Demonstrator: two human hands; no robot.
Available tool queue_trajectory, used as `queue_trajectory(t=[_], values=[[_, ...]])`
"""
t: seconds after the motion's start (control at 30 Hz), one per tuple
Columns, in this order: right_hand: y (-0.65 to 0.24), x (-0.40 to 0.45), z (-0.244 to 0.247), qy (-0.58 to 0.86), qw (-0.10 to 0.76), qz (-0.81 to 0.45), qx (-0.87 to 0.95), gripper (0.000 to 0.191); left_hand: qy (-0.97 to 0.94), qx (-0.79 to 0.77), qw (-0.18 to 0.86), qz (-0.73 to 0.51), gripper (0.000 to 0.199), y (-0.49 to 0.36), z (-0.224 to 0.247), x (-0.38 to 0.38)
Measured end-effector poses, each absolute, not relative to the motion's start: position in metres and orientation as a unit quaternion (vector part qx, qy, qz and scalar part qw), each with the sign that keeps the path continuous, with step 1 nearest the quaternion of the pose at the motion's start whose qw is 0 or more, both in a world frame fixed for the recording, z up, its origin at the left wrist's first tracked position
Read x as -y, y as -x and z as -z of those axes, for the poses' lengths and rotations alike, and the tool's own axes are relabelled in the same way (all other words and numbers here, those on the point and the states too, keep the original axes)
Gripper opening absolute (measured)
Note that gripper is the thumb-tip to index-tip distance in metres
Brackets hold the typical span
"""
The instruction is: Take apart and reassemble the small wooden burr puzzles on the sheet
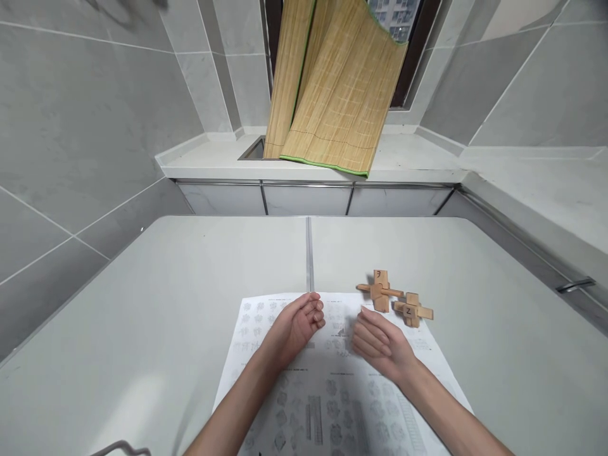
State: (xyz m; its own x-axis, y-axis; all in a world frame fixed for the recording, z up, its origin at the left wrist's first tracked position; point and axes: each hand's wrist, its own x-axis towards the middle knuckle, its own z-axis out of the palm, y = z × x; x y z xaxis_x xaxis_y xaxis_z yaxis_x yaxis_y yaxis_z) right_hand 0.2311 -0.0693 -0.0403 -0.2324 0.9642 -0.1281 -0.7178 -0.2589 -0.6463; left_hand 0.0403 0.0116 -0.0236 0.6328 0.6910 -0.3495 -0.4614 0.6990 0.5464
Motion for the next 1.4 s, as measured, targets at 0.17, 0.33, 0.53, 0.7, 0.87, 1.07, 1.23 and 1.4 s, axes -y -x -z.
queue_trajectory(t=[0.17, 0.33, 0.53, 0.7, 0.87, 1.07, 1.23, 1.4], values=[[-0.232, 0.068, 0.035, 0.218, 0.680, -0.683, 0.152, 0.069, -0.216, -0.277, 0.876, -0.331, 0.017, -0.040, 0.024, -0.011], [-0.235, 0.071, 0.033, 0.169, 0.730, -0.656, 0.089, 0.055, -0.219, -0.278, 0.875, -0.331, 0.017, -0.040, 0.023, -0.011], [-0.240, 0.071, 0.036, 0.174, 0.749, -0.636, 0.067, 0.053, -0.225, -0.279, 0.873, -0.330, 0.016, -0.040, 0.023, -0.011], [-0.247, 0.070, 0.040, 0.138, 0.754, -0.639, 0.067, 0.053, -0.223, -0.275, 0.875, -0.330, 0.016, -0.040, 0.023, -0.011], [-0.253, 0.069, 0.043, 0.138, 0.758, -0.634, 0.065, 0.054, -0.216, -0.276, 0.875, -0.333, 0.014, -0.041, 0.022, -0.011], [-0.256, 0.068, 0.046, 0.126, 0.764, -0.631, 0.045, 0.054, -0.218, -0.274, 0.875, -0.334, 0.015, -0.041, 0.021, -0.011], [-0.257, 0.068, 0.044, 0.122, 0.765, -0.630, 0.045, 0.050, -0.219, -0.275, 0.875, -0.334, 0.015, -0.040, 0.021, -0.011], [-0.255, 0.068, 0.039, 0.146, 0.770, -0.620, 0.018, 0.048, -0.225, -0.277, 0.873, -0.332, 0.016, -0.040, 0.021, -0.011]])
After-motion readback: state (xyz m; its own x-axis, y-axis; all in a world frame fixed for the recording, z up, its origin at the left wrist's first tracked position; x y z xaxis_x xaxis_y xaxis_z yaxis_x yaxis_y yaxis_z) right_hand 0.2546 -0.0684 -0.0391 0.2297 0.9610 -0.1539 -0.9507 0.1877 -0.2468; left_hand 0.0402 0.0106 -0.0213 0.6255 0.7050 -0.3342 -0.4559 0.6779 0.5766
